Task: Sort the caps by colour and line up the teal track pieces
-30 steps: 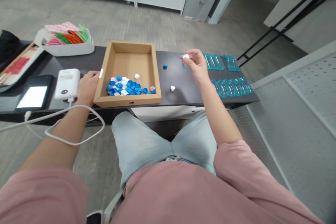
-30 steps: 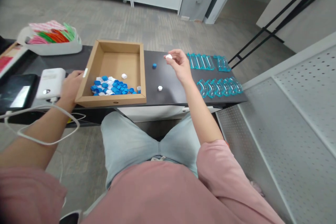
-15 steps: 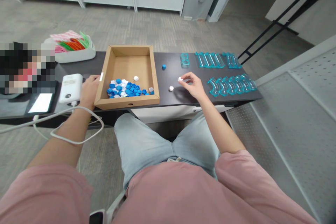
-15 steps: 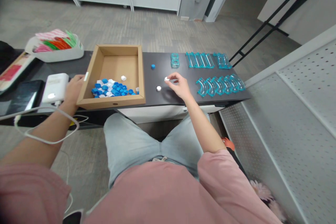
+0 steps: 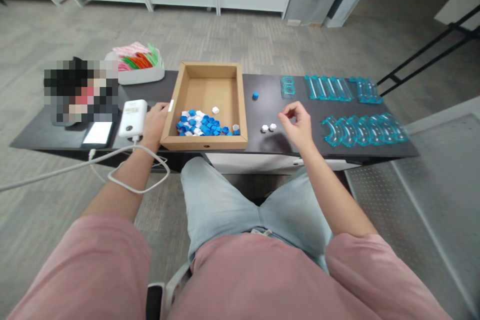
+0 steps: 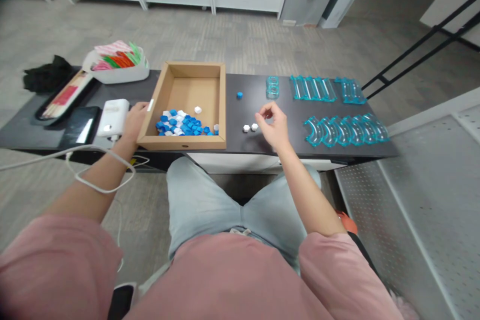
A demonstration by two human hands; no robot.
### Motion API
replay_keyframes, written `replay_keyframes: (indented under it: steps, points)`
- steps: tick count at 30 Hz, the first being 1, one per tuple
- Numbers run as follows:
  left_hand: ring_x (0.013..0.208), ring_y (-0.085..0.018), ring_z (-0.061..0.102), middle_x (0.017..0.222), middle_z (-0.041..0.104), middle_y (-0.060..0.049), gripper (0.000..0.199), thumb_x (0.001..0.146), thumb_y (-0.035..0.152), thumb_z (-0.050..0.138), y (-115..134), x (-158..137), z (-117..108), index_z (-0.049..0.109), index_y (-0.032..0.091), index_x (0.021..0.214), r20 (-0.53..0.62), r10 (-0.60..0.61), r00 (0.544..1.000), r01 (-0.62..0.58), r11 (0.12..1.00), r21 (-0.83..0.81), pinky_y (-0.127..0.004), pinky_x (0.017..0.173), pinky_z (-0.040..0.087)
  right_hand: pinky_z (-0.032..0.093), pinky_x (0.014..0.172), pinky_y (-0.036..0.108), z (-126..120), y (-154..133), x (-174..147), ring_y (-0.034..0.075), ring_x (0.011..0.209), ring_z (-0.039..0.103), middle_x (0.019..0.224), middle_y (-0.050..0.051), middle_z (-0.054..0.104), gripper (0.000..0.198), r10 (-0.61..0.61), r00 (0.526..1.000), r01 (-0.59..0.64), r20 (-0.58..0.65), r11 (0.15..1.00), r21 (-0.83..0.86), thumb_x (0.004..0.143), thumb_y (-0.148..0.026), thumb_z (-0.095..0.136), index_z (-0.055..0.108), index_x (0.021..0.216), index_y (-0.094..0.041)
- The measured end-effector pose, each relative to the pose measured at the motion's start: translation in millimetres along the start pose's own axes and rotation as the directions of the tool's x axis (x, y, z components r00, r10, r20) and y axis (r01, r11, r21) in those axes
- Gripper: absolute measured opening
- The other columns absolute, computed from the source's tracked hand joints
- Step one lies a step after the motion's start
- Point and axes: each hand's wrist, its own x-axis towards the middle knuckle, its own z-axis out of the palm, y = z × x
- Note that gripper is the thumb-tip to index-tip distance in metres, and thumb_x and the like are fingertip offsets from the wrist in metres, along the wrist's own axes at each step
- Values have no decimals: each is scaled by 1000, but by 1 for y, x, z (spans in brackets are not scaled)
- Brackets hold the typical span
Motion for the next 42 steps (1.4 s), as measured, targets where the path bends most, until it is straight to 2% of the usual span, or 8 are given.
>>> replay_keyframes:
  steps: [3, 7, 14, 18, 22, 27, 34, 42]
  points:
    - [146, -34, 71, 164, 74, -23, 56, 114, 10, 55, -3, 2, 4, 75, 11, 166, -28, 15, 999, -16, 1000, -22, -41, 126, 55, 55, 90, 39, 34, -31, 25, 24, 86, 67, 95, 2, 77, 10, -95, 950, 106, 297, 994, -22, 103, -33, 80, 71, 100, -28]
    - [146, -37, 72, 161, 75, -22, 56, 111, 12, 56, -6, 3, 10, 81, 17, 161, -64, 11, 998, -13, 1000, -28, -43, 123, 59, 54, 104, 42, 103, -69, 64, 28, 106, 77, 118, 8, 84, 14, -99, 788, 249, 607, 954, -169, 108, -22, 71, 81, 117, -24]
    - [141, -37, 74, 160, 75, -23, 59, 109, 10, 55, -4, 3, 11, 80, 17, 162, -70, -9, 998, 6, 999, -33, -42, 121, 60, 59, 110, 47, 188, -79, 96, 38, 133, 80, 144, 18, 84, 30, 127, 628, 390, 768, 802, -452, 109, -12, 69, 89, 130, -20]
    - [141, -37, 74, 156, 76, -22, 57, 109, 12, 57, 1, 1, 6, 80, 20, 161, -82, -6, 997, 3, 999, -36, -42, 119, 60, 62, 104, 46, 197, -71, 98, 38, 130, 80, 141, 18, 86, 33, 125, 671, 323, 731, 838, -440, 108, -10, 67, 88, 131, -21]
    - [145, -38, 72, 160, 74, -24, 56, 112, 12, 54, 7, -4, -3, 78, 16, 162, -37, 2, 999, -3, 1000, -22, -42, 120, 59, 63, 100, 42, 172, -55, 107, 29, 111, 79, 126, 11, 85, 20, -52, 817, 193, 574, 963, -187, 112, -26, 77, 84, 130, -21]
    - [146, -39, 71, 168, 68, -26, 56, 116, 15, 47, 5, -5, -6, 71, 9, 167, 13, -17, 1000, 16, 998, 59, -44, 123, 57, 62, 94, 37, 74, -22, 98, 22, 105, 76, 118, 4, 81, 50, -60, 977, 45, 205, 996, 77, 114, -73, 75, 81, 135, -29]
    - [147, -41, 69, 170, 67, -23, 60, 114, 19, 47, 3, 1, -6, 71, 15, 169, 63, -46, 997, 41, 995, 88, -46, 127, 56, 66, 95, 44, -38, -1, 25, 26, 105, 78, 117, 8, 85, 55, 174, 972, -158, 155, 981, -111, 97, -79, 86, 83, 119, -29]
    - [139, -40, 70, 163, 72, -24, 59, 111, 17, 47, 3, -2, -4, 74, 16, 163, -6, -39, 999, 39, 998, 45, -51, 126, 58, 69, 99, 48, -42, 17, -10, 28, 109, 83, 117, 8, 89, 53, 229, 964, -214, 139, 970, -117, 92, -51, 92, 71, 135, -29]
